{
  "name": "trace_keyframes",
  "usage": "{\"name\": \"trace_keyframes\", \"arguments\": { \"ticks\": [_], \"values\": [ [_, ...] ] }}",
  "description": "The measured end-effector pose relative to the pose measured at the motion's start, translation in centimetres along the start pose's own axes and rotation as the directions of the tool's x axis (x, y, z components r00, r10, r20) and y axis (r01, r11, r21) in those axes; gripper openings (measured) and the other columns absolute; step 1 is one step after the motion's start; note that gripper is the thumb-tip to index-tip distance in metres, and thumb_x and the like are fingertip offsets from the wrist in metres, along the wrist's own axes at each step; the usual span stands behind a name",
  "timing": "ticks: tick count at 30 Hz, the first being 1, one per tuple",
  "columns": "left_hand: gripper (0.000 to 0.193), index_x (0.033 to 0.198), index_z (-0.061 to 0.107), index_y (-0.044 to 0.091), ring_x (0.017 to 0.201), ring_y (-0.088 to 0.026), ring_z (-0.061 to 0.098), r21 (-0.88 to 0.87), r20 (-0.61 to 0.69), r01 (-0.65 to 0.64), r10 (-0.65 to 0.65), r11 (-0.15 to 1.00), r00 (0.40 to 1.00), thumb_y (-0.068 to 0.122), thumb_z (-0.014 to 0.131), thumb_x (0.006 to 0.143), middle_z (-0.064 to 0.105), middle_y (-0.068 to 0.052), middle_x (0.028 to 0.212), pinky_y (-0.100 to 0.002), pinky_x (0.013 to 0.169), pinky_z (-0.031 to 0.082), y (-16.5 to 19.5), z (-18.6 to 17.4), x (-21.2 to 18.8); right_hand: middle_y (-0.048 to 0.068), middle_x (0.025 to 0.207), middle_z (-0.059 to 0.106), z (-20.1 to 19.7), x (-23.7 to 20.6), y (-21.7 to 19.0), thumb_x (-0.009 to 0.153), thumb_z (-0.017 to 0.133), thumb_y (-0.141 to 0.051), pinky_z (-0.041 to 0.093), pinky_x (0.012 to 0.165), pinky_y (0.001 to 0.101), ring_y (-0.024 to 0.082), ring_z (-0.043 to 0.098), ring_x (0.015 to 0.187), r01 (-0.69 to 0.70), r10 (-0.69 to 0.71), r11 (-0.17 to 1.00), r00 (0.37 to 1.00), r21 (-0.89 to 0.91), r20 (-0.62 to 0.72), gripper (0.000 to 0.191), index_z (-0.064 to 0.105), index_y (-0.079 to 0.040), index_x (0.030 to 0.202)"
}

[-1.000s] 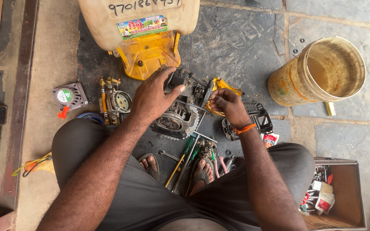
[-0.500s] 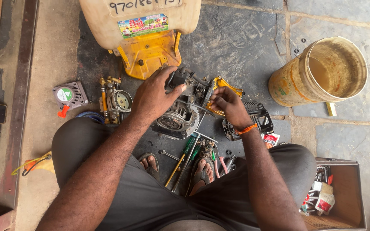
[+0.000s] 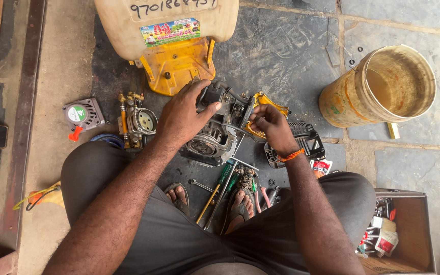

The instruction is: The person is repairing a small engine while sitting on the floor. They use a screwdriver to adjust components and manipulate wires and small parts within the engine assembly.

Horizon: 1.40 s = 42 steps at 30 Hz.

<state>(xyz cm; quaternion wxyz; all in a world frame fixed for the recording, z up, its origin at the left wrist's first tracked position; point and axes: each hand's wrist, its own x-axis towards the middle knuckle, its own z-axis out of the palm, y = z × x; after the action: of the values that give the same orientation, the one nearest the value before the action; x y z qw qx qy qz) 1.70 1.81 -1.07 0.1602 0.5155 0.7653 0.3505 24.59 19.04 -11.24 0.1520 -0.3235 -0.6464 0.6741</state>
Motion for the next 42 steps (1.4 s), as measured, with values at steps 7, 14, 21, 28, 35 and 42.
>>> {"name": "trace_keyframes", "arguments": {
  "ticks": [7,14,21,28,35,42],
  "values": [
    [0.062,0.142,0.053,0.005,0.128,-0.035,0.059,0.015,0.015,0.006,-0.006,1.0,1.0,0.039,0.074,0.095,0.06,-0.019,0.139,-0.048,0.105,0.048,0.07,0.0,0.02,0.006,0.096,0.069,0.59,-0.34,-0.02,0.105,0.063,-0.024,0.059,0.086,0.0302,0.012,0.067,0.089,-0.029,0.021,0.965,0.999,-0.259,-0.033,0.023,0.061,-0.001,0.109],
    [0.063,0.142,0.052,0.005,0.128,-0.034,0.059,0.014,0.028,0.022,-0.022,1.0,0.999,0.04,0.073,0.094,0.06,-0.018,0.14,-0.047,0.105,0.047,0.12,-0.04,0.08,0.003,0.095,0.069,-0.02,-0.12,-0.04,0.102,0.063,-0.024,0.059,0.085,0.0285,0.011,0.068,0.088,-0.098,0.099,0.995,0.994,0.017,-0.043,0.022,0.062,-0.004,0.11],
    [0.063,0.142,0.053,0.006,0.129,-0.033,0.059,0.019,0.035,0.031,-0.032,0.999,0.999,0.041,0.073,0.095,0.061,-0.018,0.139,-0.047,0.106,0.048,0.1,-0.02,0.1,0.004,0.092,0.071,0.33,-0.22,0.03,0.104,0.063,-0.026,0.061,0.084,0.0291,0.012,0.07,0.088,-0.054,0.032,0.939,0.997,-0.34,-0.068,0.023,0.064,-0.003,0.106],
    [0.063,0.143,0.052,0.006,0.129,-0.034,0.059,0.025,0.035,0.023,-0.024,0.999,0.999,0.042,0.072,0.096,0.06,-0.018,0.14,-0.047,0.106,0.048,0.12,-0.02,0.24,0.006,0.099,0.07,0.26,-0.28,-0.08,0.105,0.059,-0.019,0.06,0.089,0.0303,0.013,0.07,0.091,-0.105,0.104,0.994,0.993,-0.029,-0.052,0.017,0.064,-0.004,0.11],
    [0.063,0.144,0.051,0.007,0.13,-0.034,0.058,0.032,0.057,0.064,-0.065,0.997,0.996,0.042,0.072,0.095,0.059,-0.017,0.14,-0.047,0.107,0.047,0.16,-0.05,0.18,0.004,0.1,0.069,0.48,-0.21,0.0,0.101,0.062,-0.014,0.062,0.09,0.0306,0.012,0.071,0.092,-0.083,0.083,0.997,0.997,0.011,-0.009,0.016,0.06,-0.004,0.113],
    [0.063,0.144,0.052,0.007,0.13,-0.034,0.058,0.025,0.046,0.04,-0.041,0.999,0.998,0.041,0.072,0.095,0.059,-0.018,0.14,-0.048,0.107,0.047,-0.02,-0.02,0.2,0.005,0.099,0.067,0.62,-0.52,-0.7,0.108,0.059,-0.02,0.061,0.089,0.03,0.012,0.069,0.09,-0.184,0.184,0.983,0.983,0.002,-0.022,0.02,0.062,-0.002,0.115]
  ]
}}
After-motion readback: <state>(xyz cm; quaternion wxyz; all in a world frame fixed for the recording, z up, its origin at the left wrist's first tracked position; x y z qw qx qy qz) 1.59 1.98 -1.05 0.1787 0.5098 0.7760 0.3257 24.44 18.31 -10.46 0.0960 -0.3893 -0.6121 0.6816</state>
